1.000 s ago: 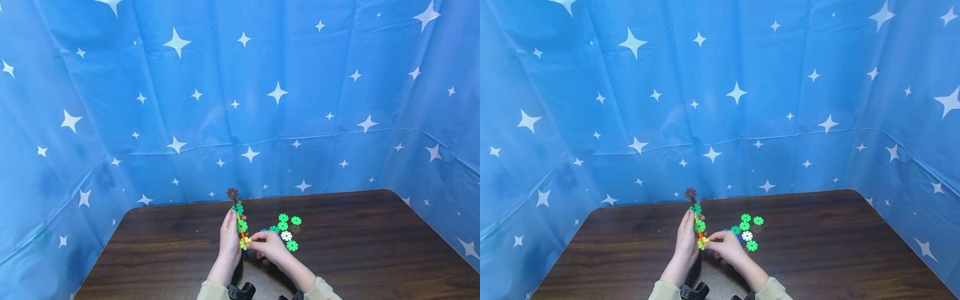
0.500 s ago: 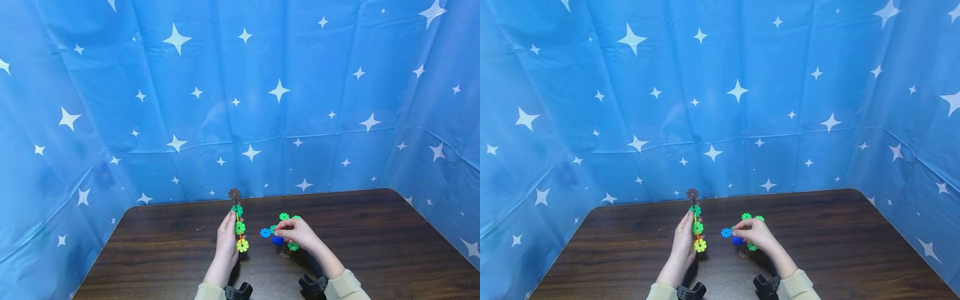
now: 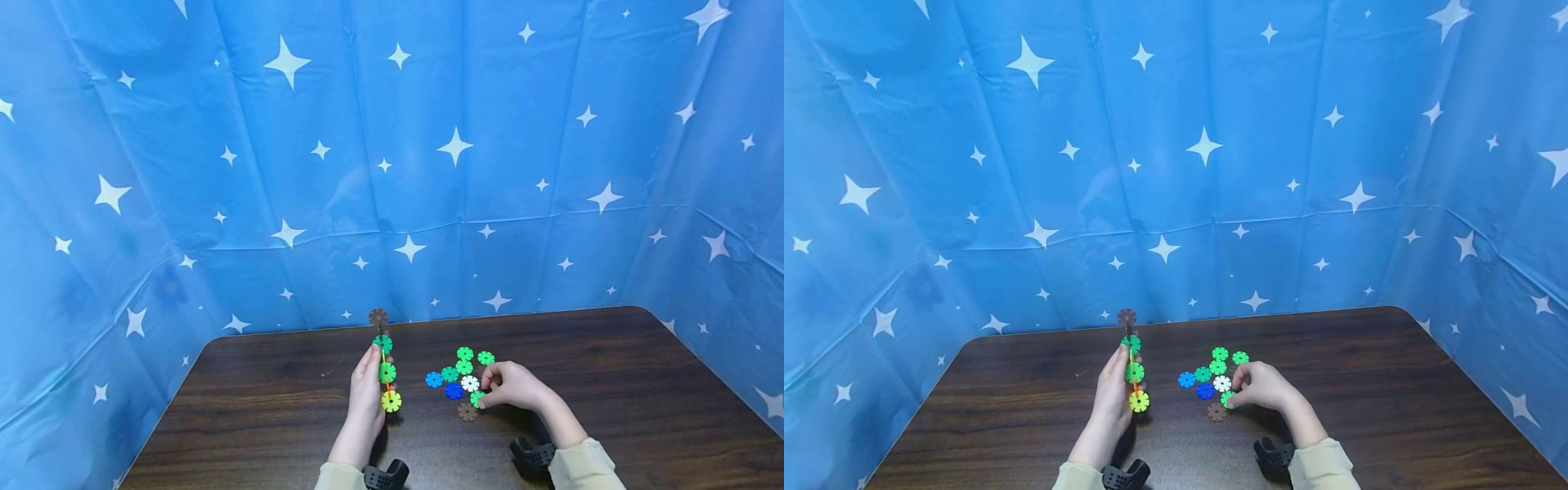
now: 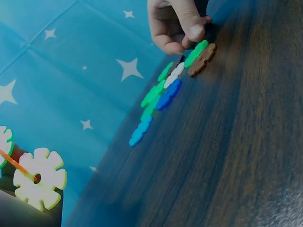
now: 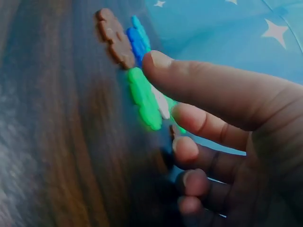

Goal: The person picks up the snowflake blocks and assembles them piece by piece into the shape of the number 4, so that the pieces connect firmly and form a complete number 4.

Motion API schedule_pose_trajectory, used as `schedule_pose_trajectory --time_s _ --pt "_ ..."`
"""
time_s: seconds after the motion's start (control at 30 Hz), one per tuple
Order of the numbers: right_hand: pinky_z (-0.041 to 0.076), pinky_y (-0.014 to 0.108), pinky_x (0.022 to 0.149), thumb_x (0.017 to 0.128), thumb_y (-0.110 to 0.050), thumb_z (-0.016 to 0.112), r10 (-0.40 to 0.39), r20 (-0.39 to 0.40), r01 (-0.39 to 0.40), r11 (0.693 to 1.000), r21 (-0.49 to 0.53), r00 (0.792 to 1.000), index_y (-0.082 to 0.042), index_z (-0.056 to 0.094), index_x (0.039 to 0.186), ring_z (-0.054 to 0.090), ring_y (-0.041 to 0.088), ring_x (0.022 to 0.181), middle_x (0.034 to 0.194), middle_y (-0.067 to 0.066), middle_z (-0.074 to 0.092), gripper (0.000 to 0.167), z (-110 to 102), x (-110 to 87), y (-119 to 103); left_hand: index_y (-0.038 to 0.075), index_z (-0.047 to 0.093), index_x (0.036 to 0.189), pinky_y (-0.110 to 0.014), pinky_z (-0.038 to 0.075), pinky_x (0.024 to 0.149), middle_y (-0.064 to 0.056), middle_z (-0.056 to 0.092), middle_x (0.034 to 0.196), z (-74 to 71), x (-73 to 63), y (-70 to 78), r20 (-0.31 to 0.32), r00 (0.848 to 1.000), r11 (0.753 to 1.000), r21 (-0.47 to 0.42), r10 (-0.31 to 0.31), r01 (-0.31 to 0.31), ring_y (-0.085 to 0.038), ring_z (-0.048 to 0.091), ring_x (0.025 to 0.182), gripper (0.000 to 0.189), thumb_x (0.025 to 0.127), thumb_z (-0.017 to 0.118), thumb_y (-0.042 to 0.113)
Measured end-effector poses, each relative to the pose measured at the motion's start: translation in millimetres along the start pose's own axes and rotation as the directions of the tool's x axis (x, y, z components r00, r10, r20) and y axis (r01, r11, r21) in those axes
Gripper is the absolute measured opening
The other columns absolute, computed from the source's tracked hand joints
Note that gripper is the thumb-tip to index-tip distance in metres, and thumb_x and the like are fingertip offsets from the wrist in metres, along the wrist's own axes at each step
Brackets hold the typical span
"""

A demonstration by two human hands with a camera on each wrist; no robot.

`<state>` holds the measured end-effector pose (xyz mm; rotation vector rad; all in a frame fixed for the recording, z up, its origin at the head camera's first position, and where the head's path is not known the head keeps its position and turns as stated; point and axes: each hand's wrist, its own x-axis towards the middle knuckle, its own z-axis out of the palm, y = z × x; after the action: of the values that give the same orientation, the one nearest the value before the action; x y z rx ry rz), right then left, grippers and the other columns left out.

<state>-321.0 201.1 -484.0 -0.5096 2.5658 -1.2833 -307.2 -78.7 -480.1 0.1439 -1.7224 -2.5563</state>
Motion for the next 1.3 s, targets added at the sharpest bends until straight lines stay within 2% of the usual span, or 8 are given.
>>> schedule_pose_trajectory --time_s 0.13,0.27,0.5,0.8,1.03,1.17,1.3 --pt "0.034 0.029 0.055 0.071 -0.014 0.084 -0.004 0.01 0.005 0.999 -0.051 1.0 -0.004 0.06 0.088 0.037 0.012 0.055 0.063 -0.002 0.043 0.031 3.1 0.5 2.4 0.003 0.046 0.141 -0.023 0.044 0.059 -0.001 0.057 0.096 -1.3 0.7 -2.2 0.005 1.0 1.0 0.012 -0.007 0.006 -0.006 0.046 0.067 0.057 0.101 0.048 0.044" --pt "0.034 0.03 0.055 0.069 -0.013 0.084 -0.013 -0.014 0.012 0.997 -0.082 1.0 -0.005 0.06 0.087 0.037 0.011 0.054 0.062 -0.003 0.042 0.031 5.7 0.8 3.4 0.004 0.046 0.141 -0.023 0.044 0.059 -0.002 0.057 0.097 -2.0 1.7 -4.5 0.006 1.0 1.0 0.01 -0.016 0.016 -0.007 0.046 0.068 0.057 0.101 0.048 0.044" --pt "0.034 0.031 0.056 0.068 -0.012 0.085 0.009 -0.039 -0.012 0.995 -0.094 0.999 -0.006 0.061 0.085 0.038 0.015 0.058 0.064 -0.001 0.045 0.03 7.5 -0.5 1.1 0.004 0.044 0.142 -0.023 0.044 0.058 -0.002 0.057 0.099 -1.1 1.2 -5.8 0.009 1.0 1.0 0.006 -0.027 0.027 -0.007 0.046 0.071 0.056 0.102 0.047 0.043" --pt "0.035 0.031 0.057 0.068 -0.008 0.083 0.012 -0.024 -0.014 0.995 -0.1 1.0 -0.005 0.06 0.083 0.039 0.014 0.058 0.064 -0.002 0.044 0.028 9.5 -0.2 -1.7 0.005 0.049 0.139 -0.022 0.044 0.057 -0.002 0.057 0.096 -2.9 2.9 -7.9 0.013 1.0 1.0 0.002 -0.027 0.027 -0.006 0.047 0.067 0.056 0.1 0.049 0.045" --pt "0.04 0.031 0.057 0.072 0.0 0.076 -0.028 0.001 0.028 1.0 0.004 1.0 -0.001 0.055 0.085 0.043 0.015 0.063 0.07 0.0 0.046 0.024 5.8 -0.8 -0.7 0.009 0.049 0.141 -0.022 0.042 0.055 0.003 0.056 0.089 -3.8 2.0 -7.4 0.038 0.998 0.999 0.021 -0.045 0.044 -0.006 0.045 0.061 0.057 0.1 0.048 0.048" --pt "0.043 0.031 0.056 0.08 0.002 0.07 -0.033 0.021 0.031 0.995 0.091 0.999 0.002 0.058 0.09 0.046 0.015 0.064 0.074 0.002 0.051 0.015 0.4 -1.0 2.1 0.008 0.05 0.14 -0.022 0.043 0.056 0.003 0.057 0.089 -2.8 3.0 -7.9 0.033 0.998 0.999 0.004 -0.051 0.051 -0.006 0.045 0.062 0.056 0.099 0.049 0.047" --pt "0.045 0.032 0.055 0.087 -0.001 0.065 -0.058 0.037 0.053 0.991 0.122 0.998 0.003 0.064 0.1 0.049 0.016 0.062 0.078 0.004 0.058 0.013 -1.8 2.8 -1.6 0.006 0.05 0.139 -0.022 0.043 0.055 0.002 0.057 0.089 -1.9 3.6 -8.2 0.028 0.999 0.999 -0.017 -0.045 0.045 -0.006 0.045 0.061 0.056 0.099 0.05 0.046"
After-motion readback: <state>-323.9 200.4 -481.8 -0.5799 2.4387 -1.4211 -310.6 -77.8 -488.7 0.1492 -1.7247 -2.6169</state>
